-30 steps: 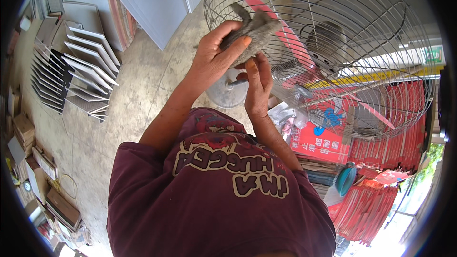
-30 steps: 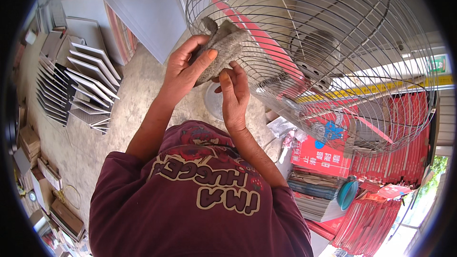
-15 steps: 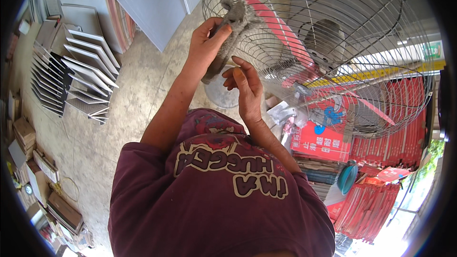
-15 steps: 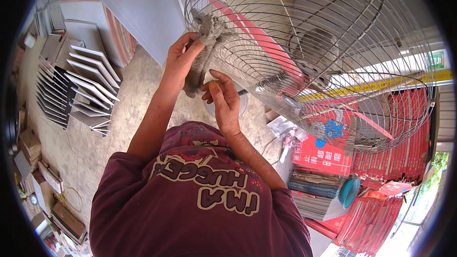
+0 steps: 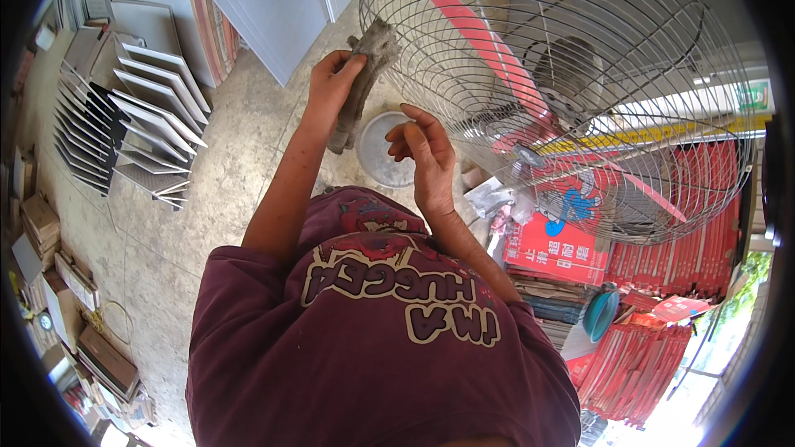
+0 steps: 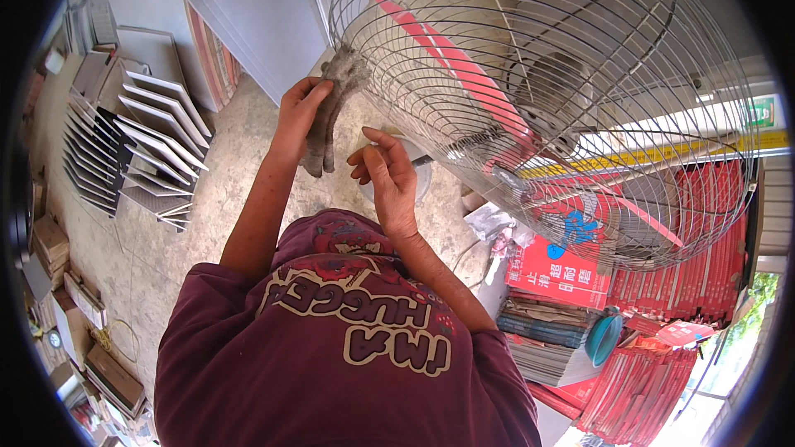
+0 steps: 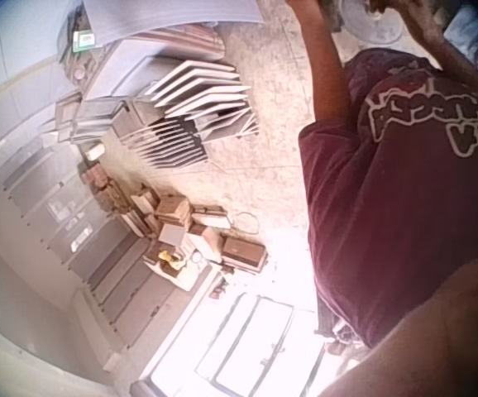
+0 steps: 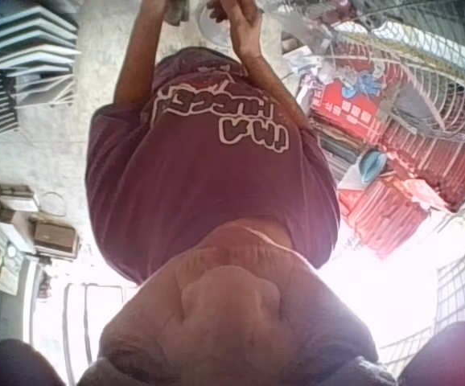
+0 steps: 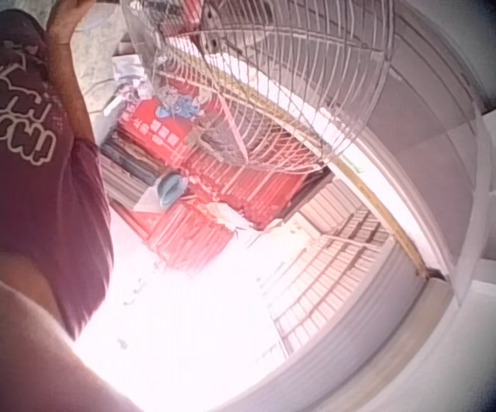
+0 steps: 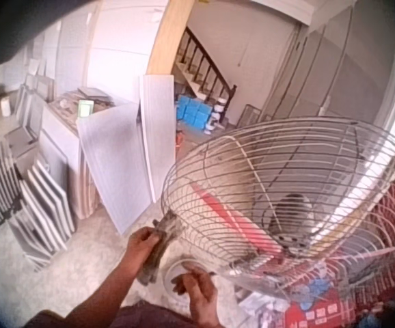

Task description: The person wipes the metal wire cage of a standing fan with a cloth, moving their hands along the grill ribs.

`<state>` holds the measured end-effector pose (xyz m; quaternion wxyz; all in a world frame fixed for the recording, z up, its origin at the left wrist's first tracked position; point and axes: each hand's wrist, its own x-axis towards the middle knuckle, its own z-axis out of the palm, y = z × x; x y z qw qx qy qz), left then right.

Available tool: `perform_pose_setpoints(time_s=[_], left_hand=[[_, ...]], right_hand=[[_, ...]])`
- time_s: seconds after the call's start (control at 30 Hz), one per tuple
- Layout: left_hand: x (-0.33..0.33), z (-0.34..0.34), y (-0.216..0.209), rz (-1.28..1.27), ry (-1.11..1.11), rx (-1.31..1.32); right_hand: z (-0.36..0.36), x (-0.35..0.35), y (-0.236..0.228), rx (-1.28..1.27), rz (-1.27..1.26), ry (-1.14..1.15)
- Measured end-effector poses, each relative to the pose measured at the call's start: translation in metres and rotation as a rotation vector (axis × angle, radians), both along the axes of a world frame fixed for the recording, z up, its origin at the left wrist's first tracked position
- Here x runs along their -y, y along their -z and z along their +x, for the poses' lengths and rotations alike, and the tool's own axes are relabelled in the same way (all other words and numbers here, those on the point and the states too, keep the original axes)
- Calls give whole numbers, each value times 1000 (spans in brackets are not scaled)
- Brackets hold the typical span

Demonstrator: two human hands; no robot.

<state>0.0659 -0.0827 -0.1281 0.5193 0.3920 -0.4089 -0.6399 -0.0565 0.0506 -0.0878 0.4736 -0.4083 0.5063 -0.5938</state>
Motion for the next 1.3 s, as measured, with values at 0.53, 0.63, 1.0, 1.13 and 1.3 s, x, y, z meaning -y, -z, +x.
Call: perform_pose_setpoints(time_s=[0.53, 0.63, 1.0, 1.13, 1.3], left_hand=[[-14, -7, -138, -438, 59, -158], [-19, -8, -158, -593, 52, -334], [22, -2, -84, -212, -9, -178], [25, 8, -54, -130, -40, -83], [29, 22, -28, -181, -132, 131]], right_hand=[[0, -7, -1, -6, -6, 1], [-1, -9, 0, -2, 0, -4], [2, -14, 2, -4, 23, -26], [2, -16, 0, -8, 26, -31], [3, -17, 0, -8, 35, -43]])
